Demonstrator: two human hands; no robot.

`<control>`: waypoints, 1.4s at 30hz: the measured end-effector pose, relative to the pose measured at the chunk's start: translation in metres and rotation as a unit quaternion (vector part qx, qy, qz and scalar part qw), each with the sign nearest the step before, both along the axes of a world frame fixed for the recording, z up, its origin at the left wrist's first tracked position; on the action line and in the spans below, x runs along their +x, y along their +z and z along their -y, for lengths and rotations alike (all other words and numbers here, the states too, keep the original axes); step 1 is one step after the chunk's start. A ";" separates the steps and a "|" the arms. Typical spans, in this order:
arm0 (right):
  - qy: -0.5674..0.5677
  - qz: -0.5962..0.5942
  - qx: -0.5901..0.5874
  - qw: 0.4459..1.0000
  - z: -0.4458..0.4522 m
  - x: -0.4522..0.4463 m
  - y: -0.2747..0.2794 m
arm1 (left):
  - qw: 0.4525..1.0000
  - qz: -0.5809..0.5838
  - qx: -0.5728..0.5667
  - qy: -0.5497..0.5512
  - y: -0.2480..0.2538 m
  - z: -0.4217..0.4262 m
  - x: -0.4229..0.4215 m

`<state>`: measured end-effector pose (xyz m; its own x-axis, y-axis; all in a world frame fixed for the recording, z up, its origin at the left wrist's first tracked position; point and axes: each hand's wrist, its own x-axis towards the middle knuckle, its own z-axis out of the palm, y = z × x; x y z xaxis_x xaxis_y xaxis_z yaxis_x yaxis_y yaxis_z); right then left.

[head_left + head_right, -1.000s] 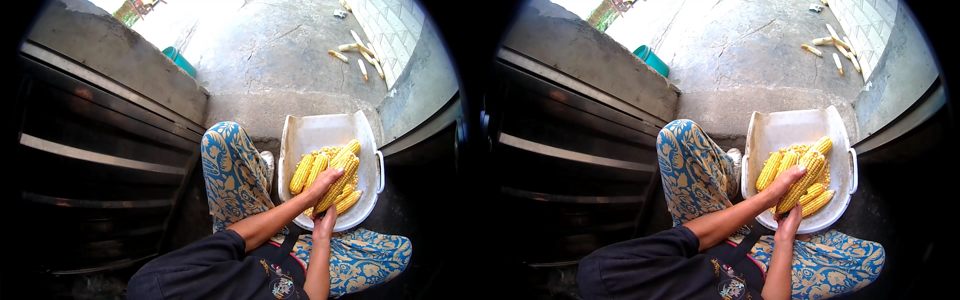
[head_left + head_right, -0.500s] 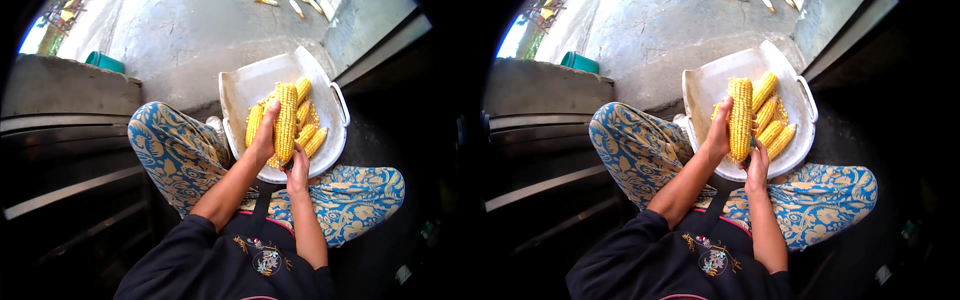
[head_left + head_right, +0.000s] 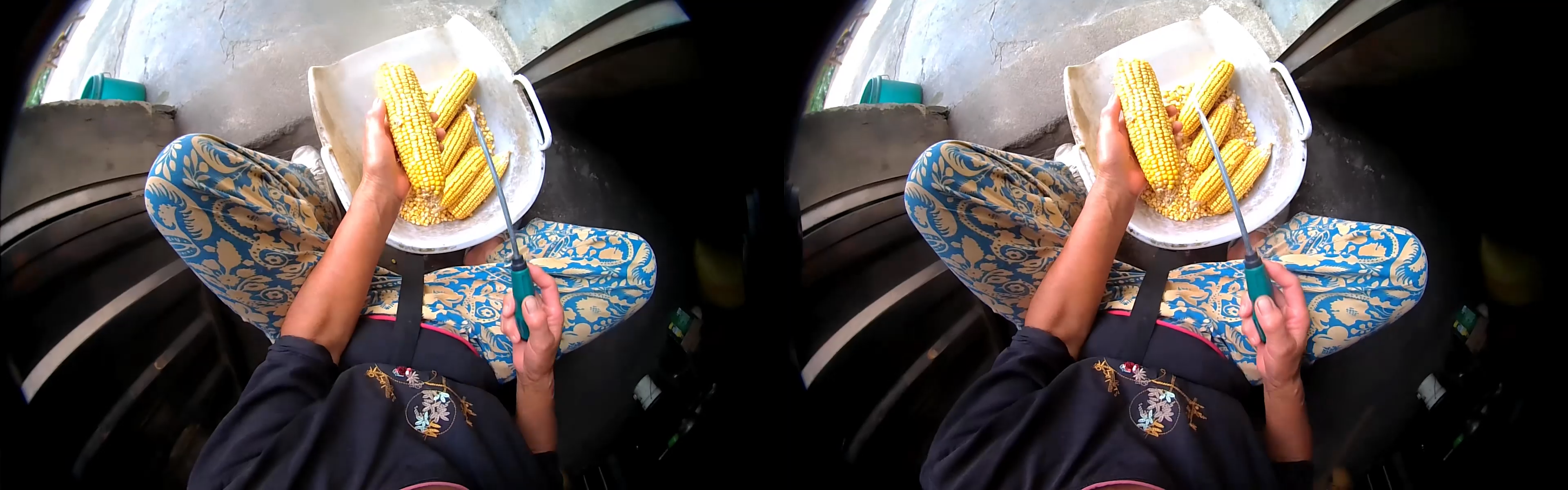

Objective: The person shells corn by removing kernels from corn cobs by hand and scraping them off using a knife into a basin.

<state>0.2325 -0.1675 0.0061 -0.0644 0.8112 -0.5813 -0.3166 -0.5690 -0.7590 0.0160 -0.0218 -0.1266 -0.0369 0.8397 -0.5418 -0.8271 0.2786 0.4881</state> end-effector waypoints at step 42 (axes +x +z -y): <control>0.241 0.398 0.238 0.853 0.050 0.010 0.007 | 0.998 -0.032 -0.049 0.023 -0.005 0.002 0.003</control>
